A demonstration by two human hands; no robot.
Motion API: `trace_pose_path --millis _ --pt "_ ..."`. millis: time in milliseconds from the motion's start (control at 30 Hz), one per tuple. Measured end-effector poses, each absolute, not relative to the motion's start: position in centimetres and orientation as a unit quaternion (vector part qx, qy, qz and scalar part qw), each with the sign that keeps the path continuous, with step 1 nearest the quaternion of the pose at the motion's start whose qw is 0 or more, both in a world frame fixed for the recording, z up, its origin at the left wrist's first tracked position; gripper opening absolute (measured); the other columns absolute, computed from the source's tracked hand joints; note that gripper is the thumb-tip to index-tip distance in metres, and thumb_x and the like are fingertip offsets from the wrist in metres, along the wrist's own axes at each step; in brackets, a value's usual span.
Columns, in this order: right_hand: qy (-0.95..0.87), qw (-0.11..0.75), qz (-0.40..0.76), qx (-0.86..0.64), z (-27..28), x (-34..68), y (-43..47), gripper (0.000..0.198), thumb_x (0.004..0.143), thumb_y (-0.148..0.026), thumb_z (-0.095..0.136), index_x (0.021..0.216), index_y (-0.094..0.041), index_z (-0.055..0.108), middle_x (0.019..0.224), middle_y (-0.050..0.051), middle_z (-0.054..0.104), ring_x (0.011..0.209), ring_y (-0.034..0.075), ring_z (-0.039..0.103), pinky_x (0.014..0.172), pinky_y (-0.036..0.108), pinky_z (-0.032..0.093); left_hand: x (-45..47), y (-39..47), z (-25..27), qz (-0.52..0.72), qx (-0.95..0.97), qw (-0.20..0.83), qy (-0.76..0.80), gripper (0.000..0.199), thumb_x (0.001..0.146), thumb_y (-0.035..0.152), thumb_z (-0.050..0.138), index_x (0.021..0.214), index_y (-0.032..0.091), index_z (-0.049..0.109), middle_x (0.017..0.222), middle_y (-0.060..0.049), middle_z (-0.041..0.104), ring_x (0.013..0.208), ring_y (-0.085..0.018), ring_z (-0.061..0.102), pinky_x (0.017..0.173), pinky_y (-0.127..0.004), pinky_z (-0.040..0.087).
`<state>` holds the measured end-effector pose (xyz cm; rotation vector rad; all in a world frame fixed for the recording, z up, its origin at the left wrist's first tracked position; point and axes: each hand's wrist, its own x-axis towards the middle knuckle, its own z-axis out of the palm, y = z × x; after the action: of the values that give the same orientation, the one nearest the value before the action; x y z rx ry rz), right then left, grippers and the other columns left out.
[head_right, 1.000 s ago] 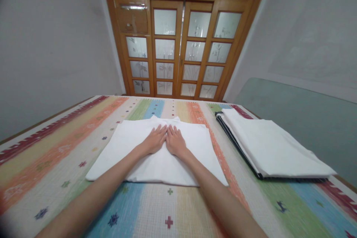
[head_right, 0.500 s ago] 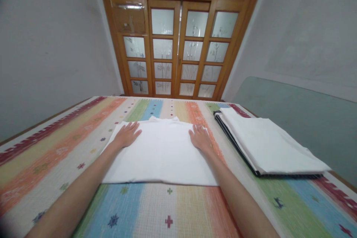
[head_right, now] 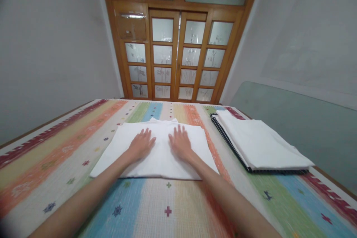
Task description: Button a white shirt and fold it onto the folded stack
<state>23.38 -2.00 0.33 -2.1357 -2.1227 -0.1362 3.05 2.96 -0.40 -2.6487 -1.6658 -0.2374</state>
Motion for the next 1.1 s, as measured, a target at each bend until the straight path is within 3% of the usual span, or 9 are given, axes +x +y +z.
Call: trace_pose_path --millis 133,233,367,600,767,933,1100 --pt "-0.826 0.108 0.002 -0.553 -1.2 20.8 -6.4 0.068 0.095 -0.056 0.021 0.15 -0.016 0.021 0.155 0.01 0.02 0.143 0.025 0.016 0.114 0.046 0.018 1.6 -1.5 -1.9 -0.109 -0.937 0.014 -0.332 0.057 0.097 0.046 0.021 0.146 0.019 0.031 0.152 -0.009 0.03 0.142 -0.023 0.023 0.115 -0.043 0.019" --pt "-0.829 0.099 0.013 -0.551 -1.7 23.2 -8.8 0.074 0.089 -0.065 0.032 0.149 -0.023 0.024 0.155 0.007 0.02 0.143 0.026 0.015 0.115 0.049 0.013 -2.3 -2.4 -1.9 -0.082 -0.945 0.006 -0.317 0.072 0.09 0.063 0.028 0.149 0.021 0.022 0.153 -0.007 0.026 0.142 -0.024 0.021 0.116 -0.044 0.018" --pt "-0.804 0.077 0.0 -0.59 -2.0 28.7 -10.5 0.078 0.088 -0.068 0.032 0.149 -0.022 0.022 0.156 0.007 0.017 0.144 0.026 0.012 0.115 0.048 0.014 -8.1 -1.8 -1.3 -0.059 -0.933 0.012 -0.355 0.084 0.083 0.072 0.035 0.149 0.023 0.02 0.153 -0.006 0.025 0.142 -0.026 0.022 0.116 -0.045 0.017" --pt "-0.747 0.048 -0.064 -0.66 -3.5 34.2 -11.9 0.075 0.092 -0.062 0.021 0.146 -0.012 0.032 0.152 0.012 0.028 0.141 0.025 0.022 0.116 0.046 0.014 -13.8 -1.8 -1.1 -0.037 -0.904 0.032 -0.425 0.067 0.092 0.058 0.026 0.147 0.021 0.029 0.151 -0.006 0.031 0.14 -0.023 0.028 0.116 -0.044 0.016" --pt "-0.717 0.014 -0.077 -0.693 -1.9 31.0 -10.1 0.078 0.094 -0.057 0.017 0.136 0.002 0.044 0.145 0.024 0.036 0.139 0.032 0.027 0.114 0.05 0.015 -10.6 -1.4 1.1 -0.023 -0.883 0.053 -0.467 0.062 0.094 0.05 0.021 0.137 0.012 0.045 0.141 -0.015 0.047 0.136 -0.027 0.036 0.115 -0.051 0.016" --pt "-0.786 0.092 -0.058 -0.608 0.7 22.8 -8.1 0.072 0.096 -0.053 0.015 0.14 -0.002 0.039 0.151 0.02 0.027 0.141 0.029 0.022 0.115 0.048 0.014 -2.9 -3.0 2.5 -0.082 -0.907 0.043 -0.412 0.059 0.097 0.044 0.019 0.14 0.011 0.039 0.146 -0.013 0.041 0.139 -0.024 0.03 0.115 -0.044 0.021" --pt "-0.842 0.135 -0.01 -0.522 -0.1 18.3 -8.1 0.072 0.094 -0.058 0.023 0.148 -0.01 0.026 0.154 0.014 0.022 0.143 0.026 0.016 0.115 0.047 0.017 -0.1 -4.7 -0.5 -0.108 -0.936 0.004 -0.334 0.052 0.097 0.032 0.024 0.146 0.017 0.03 0.15 -0.008 0.034 0.141 -0.02 0.026 0.115 -0.041 0.022"
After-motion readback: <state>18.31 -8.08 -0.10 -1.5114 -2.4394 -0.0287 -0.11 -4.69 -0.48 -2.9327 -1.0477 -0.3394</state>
